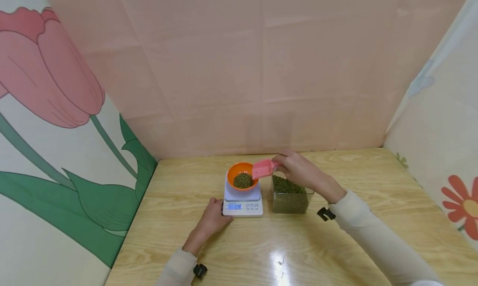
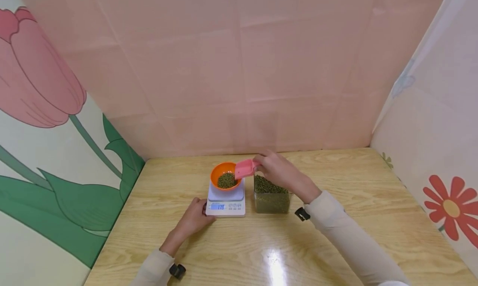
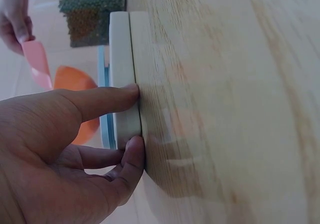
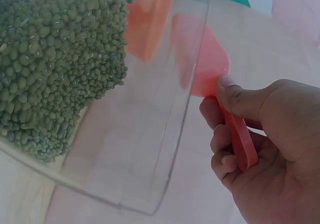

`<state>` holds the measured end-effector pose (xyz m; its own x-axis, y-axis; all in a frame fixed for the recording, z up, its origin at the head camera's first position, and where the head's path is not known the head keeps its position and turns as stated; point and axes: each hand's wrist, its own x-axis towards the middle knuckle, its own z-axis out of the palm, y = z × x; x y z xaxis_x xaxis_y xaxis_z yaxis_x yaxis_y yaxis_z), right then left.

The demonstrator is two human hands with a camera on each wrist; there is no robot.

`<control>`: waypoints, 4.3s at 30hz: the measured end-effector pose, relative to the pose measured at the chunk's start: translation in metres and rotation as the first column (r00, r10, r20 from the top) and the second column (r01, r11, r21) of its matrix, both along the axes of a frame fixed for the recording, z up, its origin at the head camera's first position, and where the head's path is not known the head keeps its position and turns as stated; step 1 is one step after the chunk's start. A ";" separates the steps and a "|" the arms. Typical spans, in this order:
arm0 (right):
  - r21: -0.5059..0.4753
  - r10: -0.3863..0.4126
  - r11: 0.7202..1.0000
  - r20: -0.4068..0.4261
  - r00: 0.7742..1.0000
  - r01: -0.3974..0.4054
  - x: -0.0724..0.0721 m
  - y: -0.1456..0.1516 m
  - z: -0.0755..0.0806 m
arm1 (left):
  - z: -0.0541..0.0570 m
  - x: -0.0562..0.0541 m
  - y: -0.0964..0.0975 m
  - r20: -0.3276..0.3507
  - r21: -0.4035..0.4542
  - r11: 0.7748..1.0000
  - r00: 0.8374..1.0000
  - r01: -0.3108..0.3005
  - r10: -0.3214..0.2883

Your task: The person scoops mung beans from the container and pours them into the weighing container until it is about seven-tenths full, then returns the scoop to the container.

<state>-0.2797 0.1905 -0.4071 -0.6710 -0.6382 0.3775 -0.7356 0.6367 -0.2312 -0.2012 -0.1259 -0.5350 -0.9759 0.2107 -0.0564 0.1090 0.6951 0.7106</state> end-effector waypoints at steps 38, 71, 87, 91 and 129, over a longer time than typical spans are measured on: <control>0.013 -0.044 0.999 -0.092 0.995 0.046 0.019 0.028 0.017 | -0.001 -0.001 -0.001 0.002 0.006 1.000 1.000 -0.004 0.004; 0.000 -0.054 0.999 -0.178 0.983 0.055 0.035 0.068 0.025 | -0.001 0.000 -0.001 -0.020 -0.014 1.000 1.000 -0.004 0.004; 0.066 -0.095 0.992 -0.156 0.983 0.107 0.036 0.080 0.022 | -0.001 0.001 -0.002 -0.009 -0.002 1.000 1.000 -0.016 0.016; 0.089 -0.114 0.988 -0.132 0.985 0.127 0.037 0.080 0.020 | -0.001 0.001 -0.002 -0.014 -0.009 1.000 1.000 -0.011 0.011; 0.214 -0.142 0.966 -0.042 0.989 0.148 0.028 0.061 0.007 | 0.005 0.001 -0.004 0.018 -0.008 1.000 1.000 -0.011 0.011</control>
<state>-0.2521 0.2513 -0.3998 -0.7542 -0.6031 0.2598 -0.6357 0.7698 -0.0584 -0.2003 -0.1296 -0.5296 -0.9770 0.1992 -0.0755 0.0885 0.7019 0.7068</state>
